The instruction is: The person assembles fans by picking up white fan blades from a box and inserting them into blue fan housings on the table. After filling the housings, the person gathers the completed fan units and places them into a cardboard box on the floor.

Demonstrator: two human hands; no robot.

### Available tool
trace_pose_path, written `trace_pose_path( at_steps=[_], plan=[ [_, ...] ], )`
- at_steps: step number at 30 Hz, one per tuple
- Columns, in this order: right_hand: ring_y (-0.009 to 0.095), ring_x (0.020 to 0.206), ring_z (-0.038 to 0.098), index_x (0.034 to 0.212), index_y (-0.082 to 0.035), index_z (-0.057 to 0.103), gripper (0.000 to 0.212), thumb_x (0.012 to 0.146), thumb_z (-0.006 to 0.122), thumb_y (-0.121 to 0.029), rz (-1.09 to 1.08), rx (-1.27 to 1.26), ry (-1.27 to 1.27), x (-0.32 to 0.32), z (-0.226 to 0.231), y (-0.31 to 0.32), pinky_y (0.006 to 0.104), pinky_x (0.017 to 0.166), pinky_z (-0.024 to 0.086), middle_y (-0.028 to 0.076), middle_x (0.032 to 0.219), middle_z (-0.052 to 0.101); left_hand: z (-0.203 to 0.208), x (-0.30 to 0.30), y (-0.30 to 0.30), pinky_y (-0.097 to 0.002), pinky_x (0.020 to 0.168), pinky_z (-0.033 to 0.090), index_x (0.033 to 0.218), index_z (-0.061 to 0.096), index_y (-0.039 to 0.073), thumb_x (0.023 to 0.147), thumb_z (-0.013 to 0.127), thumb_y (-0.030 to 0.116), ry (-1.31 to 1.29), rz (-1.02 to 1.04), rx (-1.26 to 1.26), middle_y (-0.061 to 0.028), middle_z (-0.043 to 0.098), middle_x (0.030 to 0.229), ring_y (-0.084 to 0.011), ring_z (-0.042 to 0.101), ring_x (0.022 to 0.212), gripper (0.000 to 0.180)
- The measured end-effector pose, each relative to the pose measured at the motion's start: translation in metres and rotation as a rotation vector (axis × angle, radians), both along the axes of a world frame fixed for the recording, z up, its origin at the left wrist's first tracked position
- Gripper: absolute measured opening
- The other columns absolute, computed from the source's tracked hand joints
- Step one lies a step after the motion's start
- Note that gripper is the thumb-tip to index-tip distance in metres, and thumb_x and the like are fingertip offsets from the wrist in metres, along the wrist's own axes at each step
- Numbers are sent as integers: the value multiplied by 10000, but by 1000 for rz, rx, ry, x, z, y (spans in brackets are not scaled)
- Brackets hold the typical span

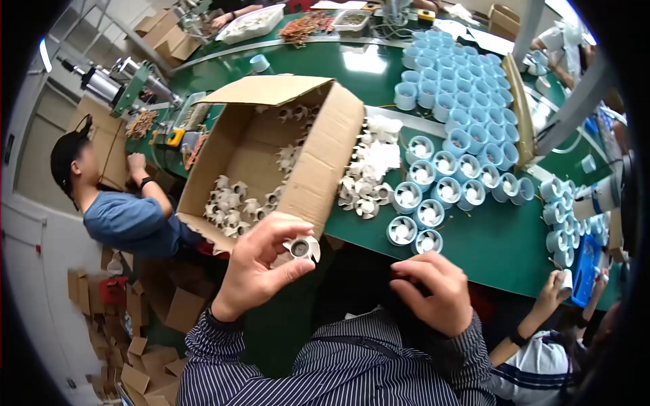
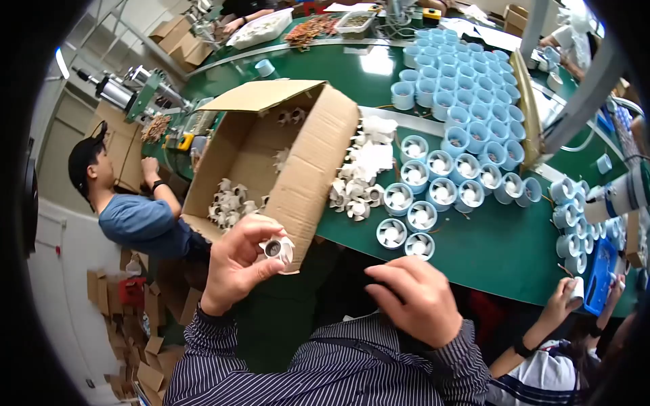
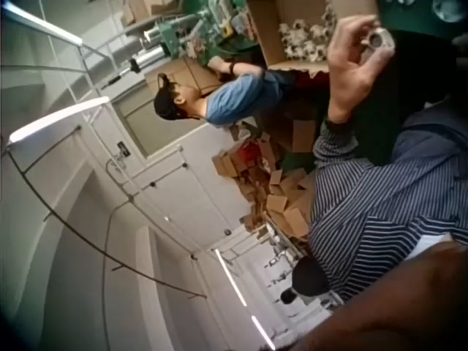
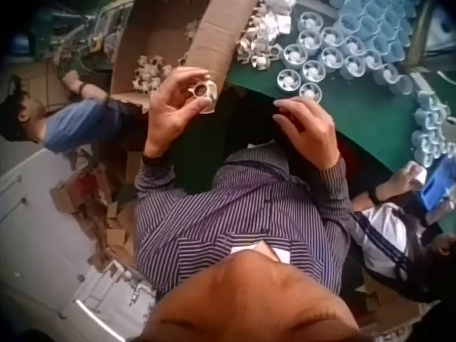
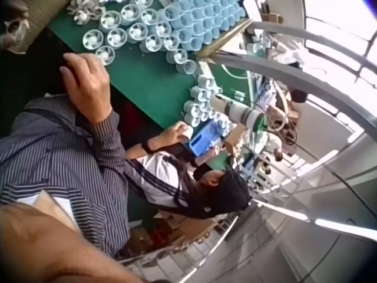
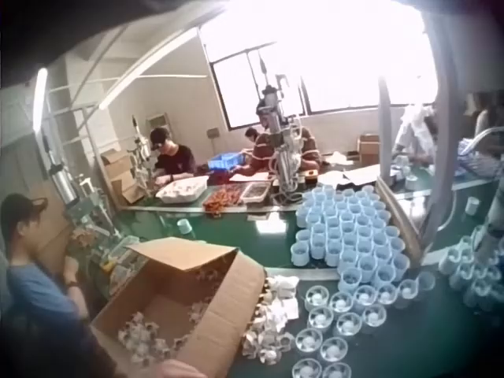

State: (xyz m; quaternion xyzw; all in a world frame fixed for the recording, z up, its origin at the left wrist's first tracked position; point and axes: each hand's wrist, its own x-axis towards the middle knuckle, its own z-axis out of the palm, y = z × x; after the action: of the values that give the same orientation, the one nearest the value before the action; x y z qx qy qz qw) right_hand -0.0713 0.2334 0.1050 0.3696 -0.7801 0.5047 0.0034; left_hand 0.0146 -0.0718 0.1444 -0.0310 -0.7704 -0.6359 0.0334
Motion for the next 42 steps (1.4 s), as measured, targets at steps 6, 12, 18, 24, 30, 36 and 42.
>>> trace_pose_path(
  at_steps=[6, 12, 18, 24, 30, 36, 42],
  plan=[
    [242, 780, 718, 1063, -42, 778, 269, 819, 890, -57, 73, -69, 259, -2, -14, -3, 348, 663, 574, 84, 949, 742, -33, -24, 89, -334, 901, 615, 1501, 500, -51, 964, 777, -18, -137, -129, 309, -171, 573, 1390, -222, 702, 1082, 606],
    [241, 763, 706, 1004, -40, 753, 199, 836, 859, -35, -55, 21, 294, -16, -17, 34, 361, 665, 567, 65, 913, 730, -62, -46, 118, -301, 810, 630, 1571, 392, -47, 1063, 662, 60, -373, -217, 608, -213, 525, 1498, -235, 735, 1038, 585],
    [227, 731, 678, 980, 6, 698, 104, 964, 780, -56, -530, 45, 77, -73, -26, 93, 339, 667, 529, 102, 858, 707, -69, -54, 123, -332, 736, 638, 1498, 482, -59, 1093, 645, 268, -306, -205, 533, -231, 617, 1370, -258, 753, 967, 546],
    [300, 736, 708, 996, 35, 719, 220, 1031, 720, -183, -938, 200, -25, -176, -67, 186, 398, 691, 545, 174, 824, 742, -80, -54, 100, -312, 724, 615, 1378, 600, -66, 1097, 615, 256, -236, -223, 347, -194, 694, 1235, -220, 746, 927, 428],
    [298, 763, 735, 1017, 33, 748, 268, 1008, 745, -235, -920, 378, -52, -190, -84, 198, 415, 717, 559, 178, 843, 764, -83, -51, 85, -299, 753, 590, 1334, 629, -57, 1073, 618, 200, -211, -87, 266, -157, 701, 1203, -189, 717, 927, 367],
    [263, 754, 734, 969, 17, 781, 249, 931, 798, -228, -898, 375, 14, -187, -76, 188, 391, 732, 567, 146, 823, 764, -109, -57, 79, -319, 961, 538, 1354, 615, -36, 1006, 644, 127, 25, 154, 26, -132, 634, 1355, -184, 656, 1099, 386],
    [257, 750, 733, 938, 8, 801, 232, 871, 822, -213, -904, 457, 2, -190, -61, 173, 388, 732, 570, 135, 815, 762, -118, -72, 84, -374, 1118, 467, 1442, 564, -24, 939, 690, 84, 33, 153, -40, -142, 562, 1472, -241, 583, 1306, 530]
  ],
)
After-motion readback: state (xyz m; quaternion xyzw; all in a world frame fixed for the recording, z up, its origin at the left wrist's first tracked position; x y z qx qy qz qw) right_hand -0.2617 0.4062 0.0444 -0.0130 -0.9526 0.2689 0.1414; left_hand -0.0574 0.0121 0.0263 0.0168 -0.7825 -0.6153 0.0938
